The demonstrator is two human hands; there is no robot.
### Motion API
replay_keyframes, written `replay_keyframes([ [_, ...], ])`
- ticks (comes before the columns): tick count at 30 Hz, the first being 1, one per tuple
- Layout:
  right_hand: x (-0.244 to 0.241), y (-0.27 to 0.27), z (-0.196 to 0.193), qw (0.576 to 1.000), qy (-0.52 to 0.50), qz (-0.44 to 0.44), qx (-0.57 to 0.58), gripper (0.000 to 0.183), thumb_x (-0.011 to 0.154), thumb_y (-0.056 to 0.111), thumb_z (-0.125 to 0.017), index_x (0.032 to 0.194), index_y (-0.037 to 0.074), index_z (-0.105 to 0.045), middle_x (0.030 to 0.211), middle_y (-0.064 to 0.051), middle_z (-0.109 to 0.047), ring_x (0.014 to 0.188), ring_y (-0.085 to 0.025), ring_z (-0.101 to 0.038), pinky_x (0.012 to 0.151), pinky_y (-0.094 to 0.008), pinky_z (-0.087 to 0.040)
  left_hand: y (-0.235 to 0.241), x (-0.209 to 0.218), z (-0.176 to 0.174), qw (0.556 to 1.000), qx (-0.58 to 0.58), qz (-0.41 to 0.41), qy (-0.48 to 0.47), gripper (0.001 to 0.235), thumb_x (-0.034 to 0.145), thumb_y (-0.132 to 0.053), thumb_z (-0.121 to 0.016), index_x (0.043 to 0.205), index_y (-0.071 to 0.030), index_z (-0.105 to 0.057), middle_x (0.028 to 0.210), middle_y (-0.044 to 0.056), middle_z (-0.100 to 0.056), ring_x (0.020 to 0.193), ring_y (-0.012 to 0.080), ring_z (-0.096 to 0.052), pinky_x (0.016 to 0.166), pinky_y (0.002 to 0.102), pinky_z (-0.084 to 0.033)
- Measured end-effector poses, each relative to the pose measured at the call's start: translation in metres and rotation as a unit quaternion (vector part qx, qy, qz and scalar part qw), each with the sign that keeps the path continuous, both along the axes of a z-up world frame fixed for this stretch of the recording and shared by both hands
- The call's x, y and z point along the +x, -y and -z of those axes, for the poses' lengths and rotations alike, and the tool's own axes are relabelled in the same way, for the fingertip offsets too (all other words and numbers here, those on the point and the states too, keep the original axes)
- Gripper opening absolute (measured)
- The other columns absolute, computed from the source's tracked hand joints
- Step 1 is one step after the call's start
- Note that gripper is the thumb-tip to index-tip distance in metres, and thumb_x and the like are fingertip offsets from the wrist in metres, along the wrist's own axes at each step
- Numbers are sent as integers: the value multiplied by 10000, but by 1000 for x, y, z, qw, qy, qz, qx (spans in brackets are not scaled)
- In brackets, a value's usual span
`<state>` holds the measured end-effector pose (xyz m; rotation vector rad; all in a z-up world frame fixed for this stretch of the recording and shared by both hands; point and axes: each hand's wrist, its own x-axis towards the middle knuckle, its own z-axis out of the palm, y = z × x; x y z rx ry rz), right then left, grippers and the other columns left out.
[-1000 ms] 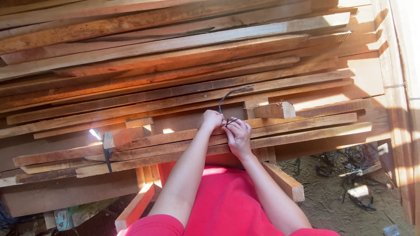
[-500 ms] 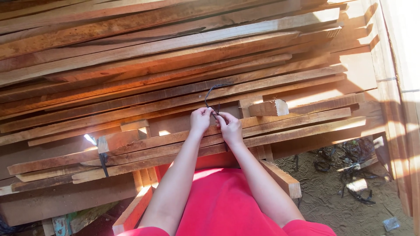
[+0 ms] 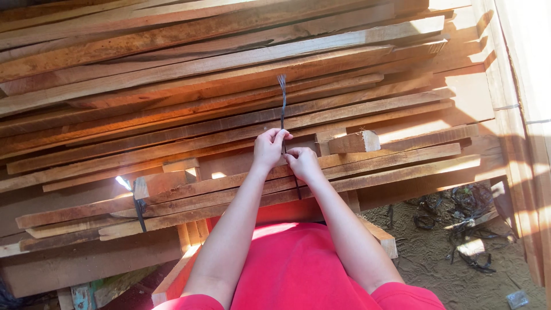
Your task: The person ties a black strap around a stack of wooden planks, loops and tightens it by hand, then moves to another stack to repeat the process. The person lifts and repositions planks to align them before securing the strap.
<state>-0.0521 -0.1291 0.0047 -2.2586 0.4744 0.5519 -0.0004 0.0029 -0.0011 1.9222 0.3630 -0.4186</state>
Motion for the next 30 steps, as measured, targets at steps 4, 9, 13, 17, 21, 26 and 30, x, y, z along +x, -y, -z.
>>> replay_keyframes([
  [4, 7, 6, -5, 998, -32, -29, 34, 161, 913, 316, -682, 976, 256, -816, 772, -18, -770, 928, -270, -741, 852, -426, -569, -21, -7, 18, 985, -107, 132, -25, 343, 1004, -86, -485, 1256, -166, -704, 1179, 77, -743, 1231, 260, -630, 1086, 435, -449],
  [9, 12, 14, -1, 996, -51, -45, 64, 166, 936, 290, -658, 940, 221, -809, 694, 10, -759, 850, -210, -751, 834, -381, -556, -39, -17, 26, 948, -66, 296, -95, 556, 930, 7, -588, 1469, -127, -572, 1414, 120, -652, 1395, 325, -524, 1181, 502, -389],
  [13, 12, 15, -3, 992, -68, -43, 100, 171, 912, 282, -671, 979, 203, -807, 719, 14, -771, 859, -186, -745, 850, -356, -537, -44, -20, 40, 949, 61, 290, -108, 210, 916, -320, -671, 1100, -317, -774, 1054, -51, -789, 1128, 202, -710, 1025, 392, -523],
  [17, 11, 17, 6, 992, -81, -32, 87, 144, 885, 316, -693, 935, 245, -808, 719, 57, -771, 852, -151, -742, 813, -332, -537, -47, -13, 26, 897, 219, 377, -65, 173, 965, -484, -632, 1068, -432, -760, 1144, -156, -754, 1215, 149, -629, 1164, 416, -325],
  [21, 18, 18, 12, 992, -89, -40, 75, 143, 892, 334, -679, 906, 262, -802, 699, 71, -763, 846, -143, -743, 812, -321, -537, -40, -11, 29, 895, 196, 379, -126, 194, 960, -484, -627, 1078, -423, -769, 1156, -102, -764, 1233, 179, -639, 1106, 424, -391],
  [26, 19, 22, -5, 986, -99, -44, 124, 168, 914, 278, -646, 901, 220, -803, 696, 49, -768, 768, -121, -722, 769, -263, -506, -36, -9, 19, 936, -153, 236, -211, 316, 913, -280, -727, 1218, -208, -767, 1066, -9, -787, 999, 113, -658, 896, 255, -488],
  [30, 16, 21, 3, 989, -89, -23, 120, 144, 896, 296, -670, 904, 236, -801, 674, 67, -761, 748, -83, -730, 748, -239, -505, -38, -11, 54, 946, -145, 196, -215, 324, 822, -295, -837, 1132, -205, -803, 995, 10, -808, 942, 118, -682, 835, 225, -482],
])
